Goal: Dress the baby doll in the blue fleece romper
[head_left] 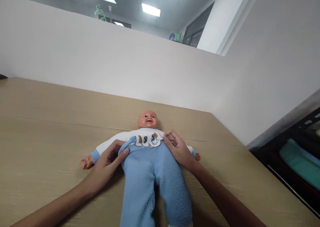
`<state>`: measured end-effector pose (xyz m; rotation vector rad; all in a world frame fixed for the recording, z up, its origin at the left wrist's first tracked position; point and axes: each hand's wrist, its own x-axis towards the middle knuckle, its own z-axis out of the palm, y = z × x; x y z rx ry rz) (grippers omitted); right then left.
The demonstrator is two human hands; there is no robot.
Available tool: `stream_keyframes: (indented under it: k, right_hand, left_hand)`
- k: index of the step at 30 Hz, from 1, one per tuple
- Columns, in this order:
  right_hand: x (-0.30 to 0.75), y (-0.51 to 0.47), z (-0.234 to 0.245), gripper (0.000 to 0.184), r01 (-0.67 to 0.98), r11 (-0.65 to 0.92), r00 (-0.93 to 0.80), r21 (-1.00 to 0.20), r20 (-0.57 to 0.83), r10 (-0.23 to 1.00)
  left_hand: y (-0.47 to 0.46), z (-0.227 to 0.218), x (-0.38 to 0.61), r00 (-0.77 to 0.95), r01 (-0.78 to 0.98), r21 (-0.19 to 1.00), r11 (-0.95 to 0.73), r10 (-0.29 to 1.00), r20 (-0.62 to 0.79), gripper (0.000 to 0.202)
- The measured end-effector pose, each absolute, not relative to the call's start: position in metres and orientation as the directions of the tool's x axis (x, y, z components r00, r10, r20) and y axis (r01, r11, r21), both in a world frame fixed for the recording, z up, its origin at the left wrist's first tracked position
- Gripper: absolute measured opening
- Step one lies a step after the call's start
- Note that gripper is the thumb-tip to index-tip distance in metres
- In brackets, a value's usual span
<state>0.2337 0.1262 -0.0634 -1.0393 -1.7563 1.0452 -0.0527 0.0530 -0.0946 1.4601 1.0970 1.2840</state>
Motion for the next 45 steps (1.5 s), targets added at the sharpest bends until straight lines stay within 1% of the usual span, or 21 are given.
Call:
stream_keyframes:
  k: [2, 4, 6, 7, 9, 10, 12, 13, 15, 18, 20, 21, 23, 24, 26, 28, 31, 34, 37, 40, 45]
  right_hand:
    - [0.225, 0.133, -0.050, 0.014, 0.354, 0.435, -0.301, -0.828, 0.340, 0.891]
    - [0.213, 0.141, -0.032, 0.009, 0.438, 0.535, -0.310, -0.723, 0.437, 0.844]
    - [0.194, 0.152, -0.012, 0.011, 0.434, 0.625, -0.406, -0.649, 0.479, 0.779]
    - [0.181, 0.158, -0.004, 0.012, 0.415, 0.668, -0.492, -0.618, 0.465, 0.736]
    - [0.150, 0.170, 0.006, 0.016, 0.399, 0.752, -0.706, -0.525, 0.348, 0.617]
    - [0.133, 0.176, 0.008, 0.017, 0.390, 0.810, -0.811, -0.438, 0.254, 0.527]
    - [0.099, 0.185, 0.004, 0.041, 0.299, 0.918, -0.948, -0.261, 0.027, 0.317]
    - [0.084, 0.188, 0.001, 0.048, 0.255, 0.947, -0.967, -0.196, -0.063, 0.247]
    - [0.062, 0.192, -0.007, 0.036, 0.209, 0.975, -0.972, -0.079, -0.130, 0.198]
    - [0.052, 0.191, -0.012, 0.013, 0.220, 0.976, -0.971, 0.003, -0.101, 0.219]
    - [0.061, 0.189, -0.011, 0.016, 0.288, 0.957, -0.958, -0.041, 0.002, 0.288]
    - [0.069, 0.189, -0.009, 0.018, 0.340, 0.935, -0.935, -0.103, 0.075, 0.348]
    - [0.087, 0.188, -0.007, 0.018, 0.407, 0.865, -0.857, -0.294, 0.205, 0.473]
    - [0.097, 0.188, -0.007, 0.020, 0.400, 0.827, -0.825, -0.395, 0.238, 0.512]
    - [0.114, 0.187, -0.009, 0.032, 0.317, 0.781, -0.824, -0.537, 0.252, 0.508]
    - [0.126, 0.184, -0.012, 0.042, 0.229, 0.764, -0.859, -0.602, 0.244, 0.450]
    - [0.132, 0.180, -0.018, 0.046, 0.182, 0.777, -0.894, -0.603, 0.227, 0.386]
    - [0.128, 0.180, -0.024, 0.051, 0.142, 0.835, -0.922, -0.532, 0.236, 0.307]
    - [0.122, 0.184, -0.028, 0.049, 0.109, 0.889, -0.938, -0.444, 0.250, 0.240]
    - [0.118, 0.186, -0.029, 0.040, 0.117, 0.914, -0.945, -0.388, 0.240, 0.223]
    - [0.111, 0.187, -0.033, 0.021, 0.159, 0.872, -0.959, -0.464, 0.138, 0.248]
  left_hand:
    - [0.051, -0.093, -0.052, 0.045, 0.021, 0.972, -0.232, 0.972, 0.231, 0.026]
    - [0.048, -0.092, -0.051, 0.022, -0.029, 0.966, -0.256, 0.966, 0.257, 0.025]
    - [0.044, -0.092, -0.050, -0.009, -0.059, 0.954, -0.295, 0.955, 0.295, 0.025]
    - [0.043, -0.093, -0.050, -0.030, -0.066, 0.946, -0.316, 0.949, 0.315, 0.024]
    - [0.040, -0.095, -0.050, -0.074, -0.068, 0.935, -0.348, 0.936, 0.343, 0.024]
    - [0.039, -0.096, -0.050, -0.093, -0.062, 0.932, -0.358, 0.932, 0.352, 0.023]
    - [0.038, -0.098, -0.051, -0.115, -0.038, 0.928, -0.371, 0.924, 0.365, 0.022]
    - [0.038, -0.098, -0.051, -0.120, -0.021, 0.927, -0.374, 0.921, 0.369, 0.020]
    - [0.038, -0.097, -0.051, -0.125, 0.006, 0.929, -0.370, 0.921, 0.368, 0.018]
    - [0.036, -0.095, -0.051, -0.114, 0.009, 0.933, -0.360, 0.926, 0.359, 0.017]
    - [0.033, -0.094, -0.051, -0.086, 0.016, 0.930, -0.367, 0.926, 0.367, 0.019]
    - [0.031, -0.094, -0.051, -0.071, 0.025, 0.928, -0.371, 0.925, 0.372, 0.020]
    - [0.029, -0.095, -0.052, -0.047, 0.050, 0.924, -0.379, 0.923, 0.381, 0.021]
    - [0.028, -0.096, -0.052, -0.043, 0.062, 0.921, -0.384, 0.921, 0.386, 0.021]
    - [0.027, -0.099, -0.053, -0.064, 0.077, 0.910, -0.407, 0.909, 0.412, 0.018]
    - [0.027, -0.101, -0.053, -0.111, 0.091, 0.881, -0.465, 0.874, 0.473, 0.013]
    - [0.028, -0.099, -0.054, -0.121, 0.105, 0.778, -0.620, 0.768, 0.629, 0.005]
    - [0.033, -0.096, -0.056, -0.046, 0.111, 0.668, -0.736, 0.668, 0.743, 0.015]
    - [0.039, -0.095, -0.058, -0.058, 0.128, 0.669, -0.732, 0.668, 0.742, 0.015]
    - [0.045, -0.096, -0.062, -0.100, 0.161, 0.686, -0.710, 0.680, 0.727, 0.014]
    - [0.047, -0.093, -0.071, -0.030, 0.268, 0.617, -0.740, 0.634, 0.773, 0.011]
